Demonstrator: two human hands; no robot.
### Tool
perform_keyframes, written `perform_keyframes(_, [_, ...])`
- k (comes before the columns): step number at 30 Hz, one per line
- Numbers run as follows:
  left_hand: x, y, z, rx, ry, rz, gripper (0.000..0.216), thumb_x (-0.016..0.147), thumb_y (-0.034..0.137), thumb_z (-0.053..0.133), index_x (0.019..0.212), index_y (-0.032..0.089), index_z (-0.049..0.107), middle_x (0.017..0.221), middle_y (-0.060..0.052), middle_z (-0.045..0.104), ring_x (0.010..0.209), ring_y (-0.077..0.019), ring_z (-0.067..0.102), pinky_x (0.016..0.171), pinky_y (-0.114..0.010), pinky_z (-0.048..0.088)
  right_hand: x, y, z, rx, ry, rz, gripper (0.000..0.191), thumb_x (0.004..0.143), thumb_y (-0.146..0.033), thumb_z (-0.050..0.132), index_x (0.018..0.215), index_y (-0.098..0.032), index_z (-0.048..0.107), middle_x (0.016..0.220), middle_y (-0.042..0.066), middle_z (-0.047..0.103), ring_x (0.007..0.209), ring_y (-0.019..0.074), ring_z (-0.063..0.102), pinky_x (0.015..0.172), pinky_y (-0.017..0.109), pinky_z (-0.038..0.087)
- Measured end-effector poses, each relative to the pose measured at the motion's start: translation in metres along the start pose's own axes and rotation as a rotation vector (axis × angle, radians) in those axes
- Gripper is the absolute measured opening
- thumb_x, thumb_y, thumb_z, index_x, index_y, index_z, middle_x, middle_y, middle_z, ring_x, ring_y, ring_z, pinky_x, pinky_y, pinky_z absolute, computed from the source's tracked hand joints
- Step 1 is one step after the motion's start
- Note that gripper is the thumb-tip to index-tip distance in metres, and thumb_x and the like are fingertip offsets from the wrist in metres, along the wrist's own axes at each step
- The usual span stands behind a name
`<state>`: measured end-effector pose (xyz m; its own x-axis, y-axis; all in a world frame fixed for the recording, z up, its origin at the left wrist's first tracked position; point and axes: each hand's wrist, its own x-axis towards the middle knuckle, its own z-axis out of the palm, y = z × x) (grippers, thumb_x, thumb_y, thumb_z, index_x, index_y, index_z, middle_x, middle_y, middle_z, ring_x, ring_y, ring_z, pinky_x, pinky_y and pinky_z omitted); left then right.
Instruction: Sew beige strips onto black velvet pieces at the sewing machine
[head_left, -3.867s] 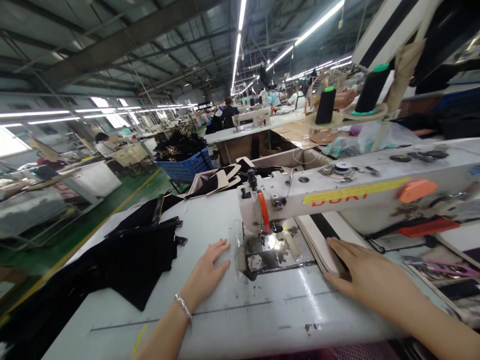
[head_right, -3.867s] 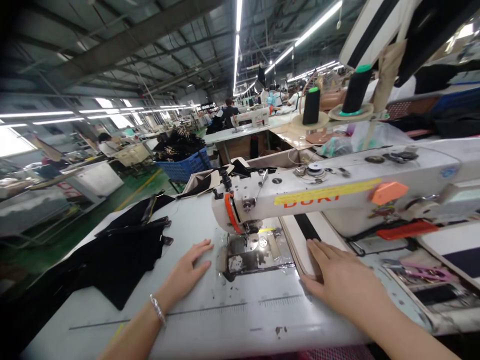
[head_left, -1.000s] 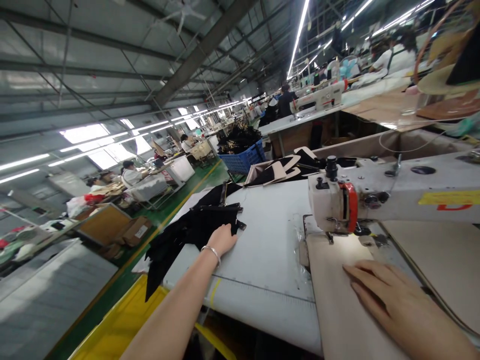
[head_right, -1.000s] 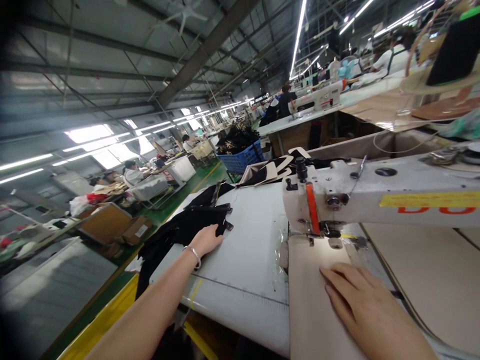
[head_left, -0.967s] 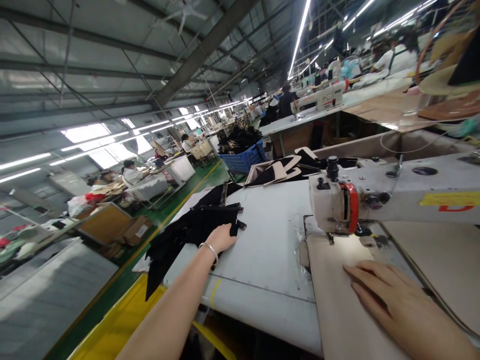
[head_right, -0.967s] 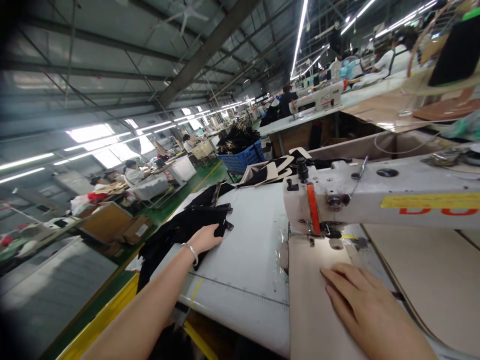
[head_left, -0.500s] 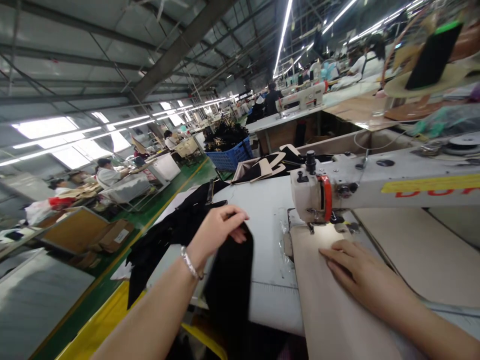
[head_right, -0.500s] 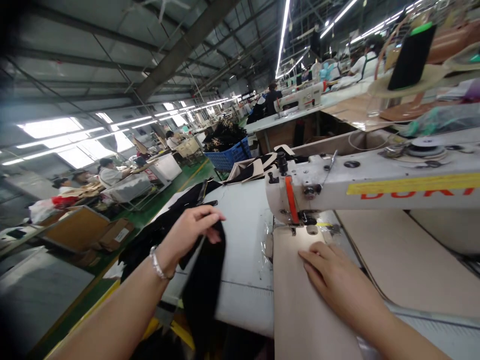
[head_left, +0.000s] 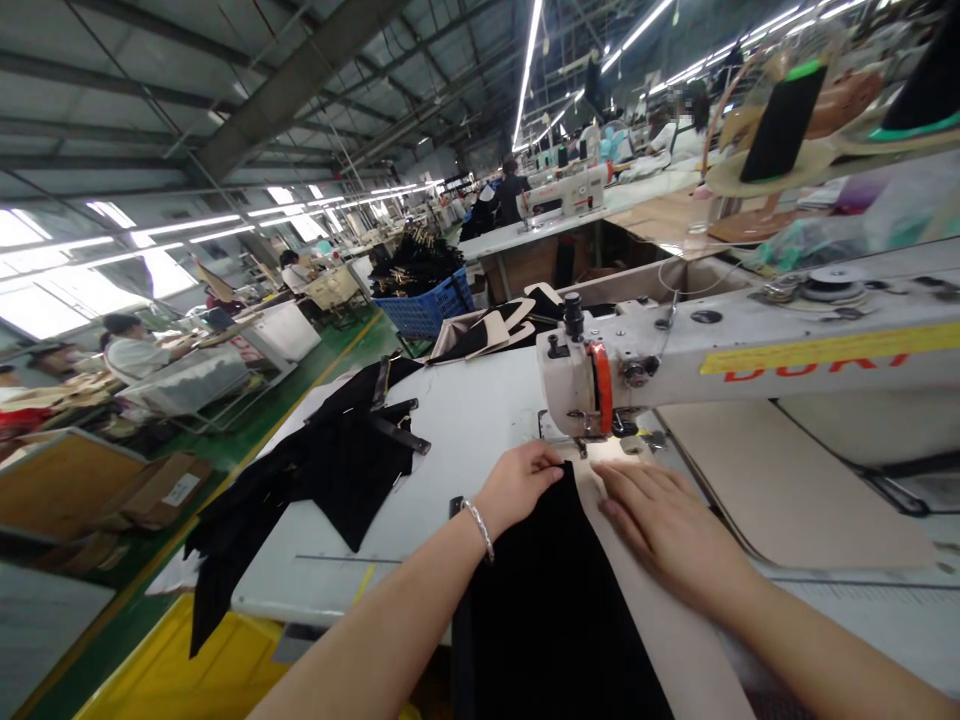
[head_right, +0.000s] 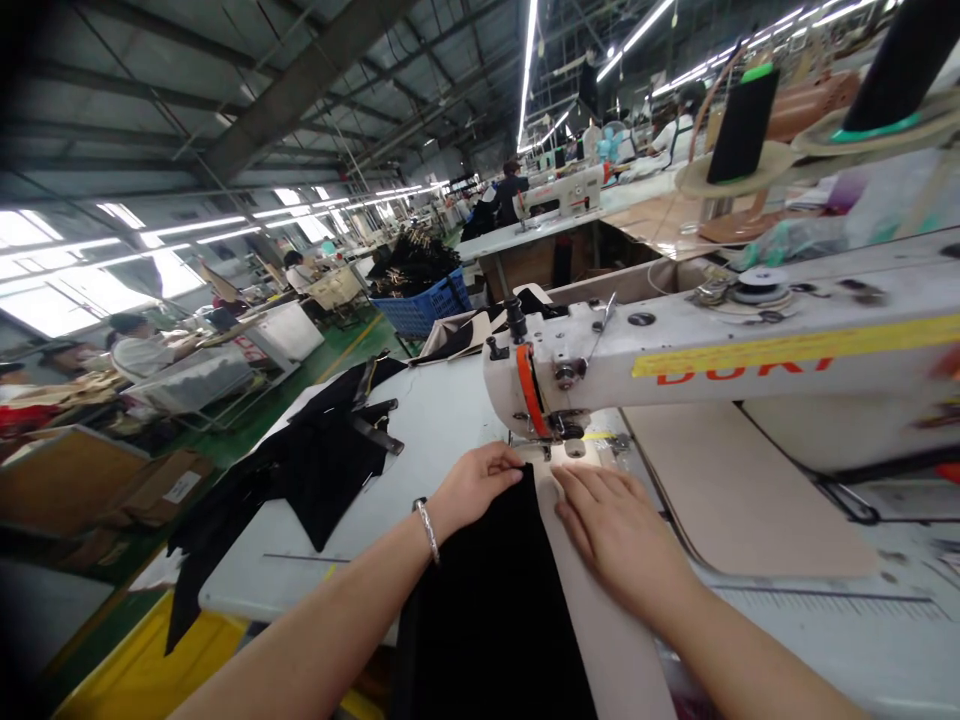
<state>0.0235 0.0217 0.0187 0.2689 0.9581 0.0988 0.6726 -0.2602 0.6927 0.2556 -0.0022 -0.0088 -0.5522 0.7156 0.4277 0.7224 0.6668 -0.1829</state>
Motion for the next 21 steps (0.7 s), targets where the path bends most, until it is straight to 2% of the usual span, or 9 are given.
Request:
perform_keyframes(3, [0.006, 0.009, 0.011, 0.051, 0.025, -0.005, 0.005, 0.081, 0.019, 0.063, 0.085, 0.018, 0.067, 0.087, -0.002, 0.067, 0.081, -0.0156, 0.063, 0.079, -0.028, 0.049, 0.001, -0.002, -0.002, 0.0, -0.02, -0.002, 0.042, 0.096, -0.037, 0.042, 0.136, -0.026, 0.047, 0.13, 0.007, 0.055, 0.117, 0.0243, 0.05, 0.095, 0.043, 0.039])
perform_keyframes(5, [0.012, 0.013, 0.015, 0.088, 0.041, -0.025, 0.003, 0.078, 0.019, 0.065, 0.081, 0.018, 0.067, 0.083, -0.002, 0.067, 0.079, -0.0165, 0.062, 0.075, -0.028, 0.048, 0.001, -0.003, -0.002, 0.0, -0.028, 0.001, 0.042, 0.095, -0.039, 0.043, 0.134, -0.026, 0.049, 0.13, 0.007, 0.055, 0.116, 0.025, 0.05, 0.094, 0.044, 0.039])
perform_keyframes(12, [0.03, 0.017, 0.019, 0.13, 0.025, -0.075, 0.004, 0.076, 0.021, 0.065, 0.076, 0.018, 0.067, 0.075, -0.001, 0.068, 0.07, -0.0157, 0.063, 0.062, -0.024, 0.046, 0.001, -0.004, -0.002, -0.004, -0.032, 0.017, 0.043, 0.095, -0.041, 0.044, 0.135, -0.025, 0.048, 0.131, 0.008, 0.054, 0.116, 0.026, 0.049, 0.093, 0.044, 0.039])
perform_keyframes(21, [0.038, 0.017, 0.024, 0.162, 0.072, -0.101, 0.005, 0.079, 0.019, 0.062, 0.075, 0.018, 0.065, 0.078, -0.002, 0.07, 0.073, -0.0169, 0.064, 0.067, -0.026, 0.047, 0.002, -0.004, -0.002, -0.021, -0.083, 0.041, 0.05, 0.096, -0.046, 0.041, 0.14, -0.024, 0.042, 0.132, 0.008, 0.052, 0.116, 0.0273, 0.048, 0.094, 0.045, 0.037])
